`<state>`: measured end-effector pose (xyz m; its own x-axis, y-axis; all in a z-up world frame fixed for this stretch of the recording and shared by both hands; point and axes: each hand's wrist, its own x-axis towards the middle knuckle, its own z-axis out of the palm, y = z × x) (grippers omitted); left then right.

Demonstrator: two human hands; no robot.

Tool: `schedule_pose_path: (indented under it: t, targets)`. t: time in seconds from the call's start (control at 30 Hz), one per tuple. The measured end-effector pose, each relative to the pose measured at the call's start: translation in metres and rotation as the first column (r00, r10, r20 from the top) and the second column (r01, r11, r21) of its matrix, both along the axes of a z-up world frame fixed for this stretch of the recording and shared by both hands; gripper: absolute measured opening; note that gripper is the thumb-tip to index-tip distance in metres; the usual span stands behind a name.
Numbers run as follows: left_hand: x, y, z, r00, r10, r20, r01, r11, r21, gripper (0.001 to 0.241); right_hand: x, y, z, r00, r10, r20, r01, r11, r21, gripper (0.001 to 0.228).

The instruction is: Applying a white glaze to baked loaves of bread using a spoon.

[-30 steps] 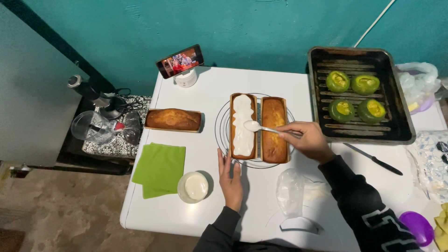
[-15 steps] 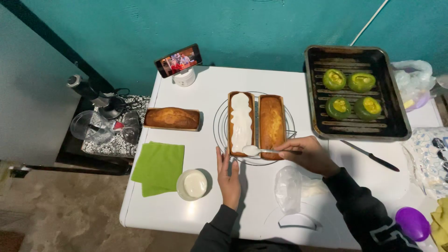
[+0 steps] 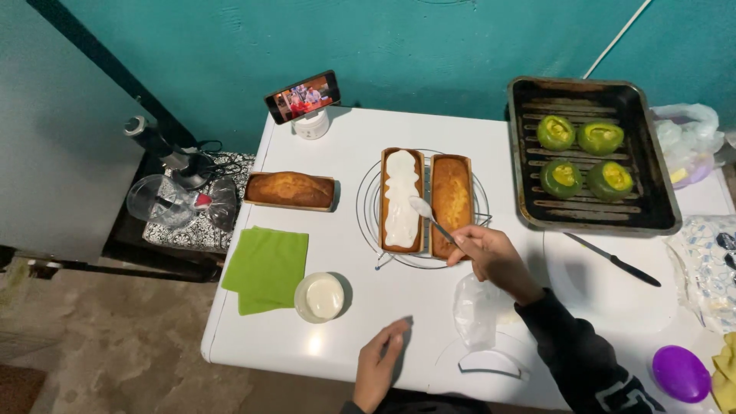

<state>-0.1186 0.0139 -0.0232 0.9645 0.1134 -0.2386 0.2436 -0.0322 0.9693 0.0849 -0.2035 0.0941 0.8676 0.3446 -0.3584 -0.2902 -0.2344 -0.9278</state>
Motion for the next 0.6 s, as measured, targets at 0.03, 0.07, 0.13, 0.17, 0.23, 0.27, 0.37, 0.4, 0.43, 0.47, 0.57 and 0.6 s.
schedule_pose_path:
  t: [0.03,0.07,0.13,0.17,0.23,0.27,0.37,0.4,0.43,0.47,0.57,0.6]
  targets:
    - [-0.01,0.005,-0.019,1.0,0.001,0.001,-0.001,1.0,0.001,0.045,-0.004,0.005,0.01,1.0,0.001,0.001,-0.001,1.0,0.001,0.027]
    - [-0.021,0.01,-0.038,0.997,-0.013,-0.074,0.007,0.997,-0.076,0.039,-0.008,0.011,0.019,1.0,0.002,-0.006,-0.002,0.999,-0.034,0.025]
    - [-0.038,0.025,-0.074,0.989,-0.029,-0.147,0.006,0.989,-0.151,0.033,-0.014,0.016,0.031,1.0,0.005,-0.012,-0.006,0.998,-0.067,0.024]
    - [-0.045,0.034,-0.091,0.975,0.137,-0.177,-0.153,0.985,-0.081,0.032,-0.016,0.017,0.032,0.998,0.015,0.062,-0.01,0.996,-0.084,0.023]
    - [-0.056,0.054,-0.121,0.935,0.296,-0.195,-0.303,0.953,-0.006,0.032,-0.023,0.016,0.034,0.991,0.022,0.135,-0.009,0.995,-0.1,0.023]
    - [-0.059,0.065,-0.133,0.888,0.457,-0.056,-0.456,0.889,0.034,0.049,-0.027,0.016,0.034,0.981,-0.004,0.193,0.019,0.997,-0.076,0.023]
    - [-0.04,0.087,-0.085,0.792,0.601,0.109,-0.61,0.767,0.201,0.086,-0.04,0.014,0.025,0.959,-0.085,0.272,0.091,0.996,-0.009,0.026]
    - [-0.03,0.093,-0.055,0.78,0.611,0.135,-0.615,0.709,0.345,0.105,-0.045,0.013,0.021,0.947,-0.132,0.293,0.128,0.991,0.032,0.028]
    - [-0.025,0.096,-0.049,0.785,0.605,0.135,-0.609,0.713,0.347,0.105,-0.053,0.015,0.01,0.946,-0.139,0.292,0.136,0.99,0.033,0.028]
    - [-0.018,0.099,-0.044,0.815,0.547,0.189,-0.575,0.73,0.368,0.113,-0.059,0.017,-0.001,0.944,-0.177,0.277,0.162,0.984,0.076,0.03]
    - [0.001,0.104,-0.038,0.857,0.468,0.216,-0.515,0.782,0.351,0.122,-0.082,0.027,-0.022,0.949,-0.252,0.188,0.226,0.963,0.15,0.031]
    - [0.007,0.105,-0.039,0.869,0.456,0.191,-0.494,0.812,0.312,0.124,-0.09,0.031,-0.028,0.954,-0.279,0.112,0.257,0.95,0.18,0.031]
